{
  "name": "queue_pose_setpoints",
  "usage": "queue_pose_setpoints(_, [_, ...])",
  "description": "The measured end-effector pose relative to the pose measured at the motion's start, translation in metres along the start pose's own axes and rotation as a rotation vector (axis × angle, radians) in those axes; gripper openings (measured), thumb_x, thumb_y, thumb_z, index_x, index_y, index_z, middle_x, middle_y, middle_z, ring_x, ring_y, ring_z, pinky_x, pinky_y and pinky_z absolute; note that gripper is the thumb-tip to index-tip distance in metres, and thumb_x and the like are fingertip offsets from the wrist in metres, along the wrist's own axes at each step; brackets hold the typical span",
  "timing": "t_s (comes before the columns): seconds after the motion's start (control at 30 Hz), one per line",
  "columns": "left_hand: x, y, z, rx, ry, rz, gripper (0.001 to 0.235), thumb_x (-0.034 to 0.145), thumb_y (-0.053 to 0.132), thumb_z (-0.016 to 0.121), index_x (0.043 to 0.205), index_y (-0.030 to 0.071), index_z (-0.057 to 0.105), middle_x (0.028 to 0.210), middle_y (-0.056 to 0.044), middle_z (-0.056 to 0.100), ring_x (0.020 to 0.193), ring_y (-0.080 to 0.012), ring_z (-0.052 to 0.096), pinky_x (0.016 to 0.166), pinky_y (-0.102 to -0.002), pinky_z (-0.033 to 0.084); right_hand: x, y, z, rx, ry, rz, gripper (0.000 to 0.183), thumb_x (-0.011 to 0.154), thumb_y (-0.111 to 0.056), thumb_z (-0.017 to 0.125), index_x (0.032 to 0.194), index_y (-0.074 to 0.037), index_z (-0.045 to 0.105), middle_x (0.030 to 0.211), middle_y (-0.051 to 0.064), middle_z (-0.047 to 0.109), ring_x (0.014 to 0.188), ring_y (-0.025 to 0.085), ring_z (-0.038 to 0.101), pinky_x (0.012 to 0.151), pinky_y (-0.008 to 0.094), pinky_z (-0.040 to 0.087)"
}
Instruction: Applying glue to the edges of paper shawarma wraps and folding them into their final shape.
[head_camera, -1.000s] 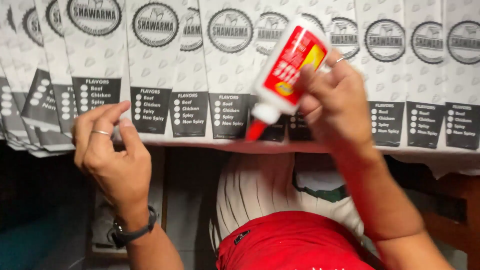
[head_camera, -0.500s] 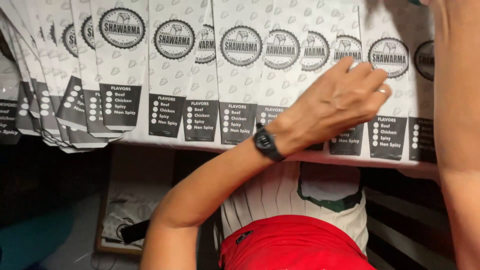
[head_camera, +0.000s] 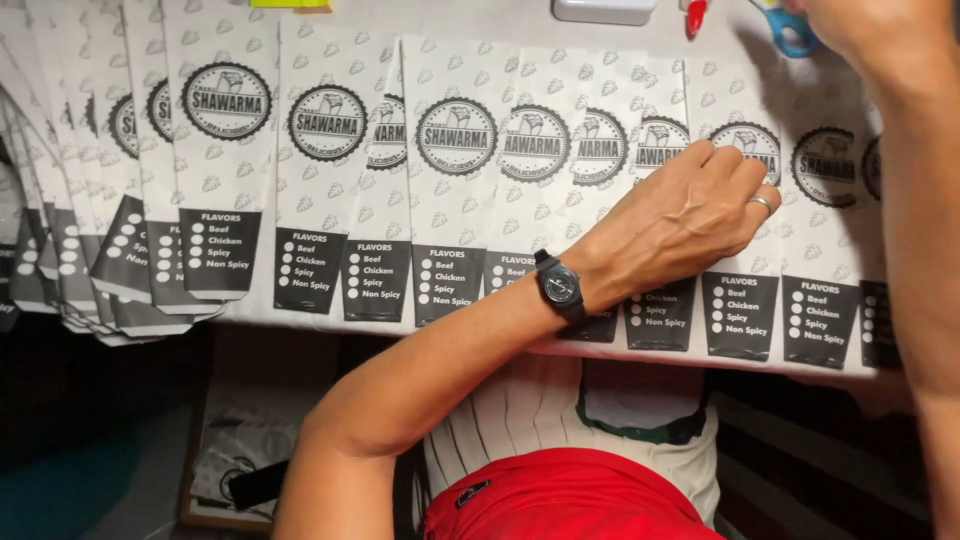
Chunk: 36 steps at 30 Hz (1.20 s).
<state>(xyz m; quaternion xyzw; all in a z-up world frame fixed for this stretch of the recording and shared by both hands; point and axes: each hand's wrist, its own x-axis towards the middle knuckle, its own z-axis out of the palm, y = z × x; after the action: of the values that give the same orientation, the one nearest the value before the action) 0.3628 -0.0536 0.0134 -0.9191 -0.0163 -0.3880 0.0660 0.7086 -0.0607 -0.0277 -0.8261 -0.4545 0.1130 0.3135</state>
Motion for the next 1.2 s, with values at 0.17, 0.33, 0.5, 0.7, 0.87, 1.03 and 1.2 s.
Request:
queue_pose_setpoints(0.17, [0.006,0.011,0.017,-0.138,0.016,0.025,0.019,0.095,-0.003,0.051,0.087,0.011,0.06,0.075,-0.004,0.052,0.066,-0.0241,0.052,0.066,-0.04,0.044,-0.066,0.009,-0.039,-0.024,0.015,-0.163,0.021,0.13,-0.023,0.074,0.135,-0.002,0.069,0.12,0.011,0.067,0.106,0.019,0.064,0.083,0.034,0.055])
queue_pose_setpoints(0.33, [0.019,0.034,0.027,-0.146,0.102,0.071,0.024,0.093,-0.004,0.049,0.078,0.012,0.057,0.068,-0.005,0.05,0.059,-0.025,0.048,0.062,-0.041,0.039,-0.181,-0.034,-0.094,-0.04,-0.033,-0.181,0.034,0.129,-0.01,0.064,0.157,0.007,0.056,0.135,0.022,0.059,0.1,0.028,0.064,0.07,0.035,0.042])
queue_pose_setpoints(0.5, [0.034,0.07,0.038,-0.166,0.095,0.122,0.026,0.091,-0.005,0.05,0.072,0.014,0.053,0.062,-0.002,0.047,0.054,-0.0248,0.048,0.056,-0.04,0.037,-0.256,0.017,-0.116,-0.036,0.115,0.133,0.022,0.119,-0.019,0.066,0.136,-0.005,0.059,0.13,0.008,0.063,0.095,0.019,0.054,0.085,0.034,0.039])
queue_pose_setpoints(0.7, [0.047,0.116,0.05,-0.166,0.039,0.199,0.025,0.093,-0.001,0.049,0.076,0.014,0.058,0.061,-0.001,0.05,0.052,-0.0231,0.049,0.058,-0.039,0.039,-0.329,0.039,-0.138,0.011,0.165,-0.042,0.016,0.126,0.007,0.065,0.116,0.008,0.052,0.137,0.025,0.057,0.129,0.031,0.057,0.116,0.037,0.043])
queue_pose_setpoints(0.87, [0.056,0.15,0.052,-0.211,0.028,0.231,0.028,0.095,0.005,0.05,0.071,0.018,0.054,0.062,-0.002,0.055,0.052,-0.0243,0.053,0.059,-0.039,0.04,-0.372,0.056,-0.144,0.082,0.234,-0.004,0.019,0.135,-0.005,0.059,0.119,0.005,0.061,0.124,0.019,0.063,0.119,0.026,0.063,0.119,0.034,0.048])
queue_pose_setpoints(1.03, [0.064,0.177,0.056,-0.272,0.019,0.264,0.033,0.094,0.005,0.05,0.064,0.019,0.052,0.057,0.0,0.053,0.049,-0.0225,0.05,0.057,-0.039,0.04,-0.418,0.101,-0.14,0.15,0.378,0.3,0.039,0.145,-0.032,0.04,0.115,-0.007,0.044,0.089,0.005,0.046,0.077,0.015,0.044,0.073,0.028,0.037])
queue_pose_setpoints(1.2, [0.073,0.198,0.054,-0.338,-0.078,0.294,0.026,0.09,0.024,0.064,0.064,0.023,0.065,0.069,-0.004,0.065,0.06,-0.0248,0.059,0.064,-0.039,0.041,-0.433,0.114,-0.139,0.132,0.557,0.226,0.018,0.139,-0.01,0.051,0.126,-0.002,0.06,0.114,0.01,0.068,0.063,0.007,0.04,0.056,0.024,0.029])
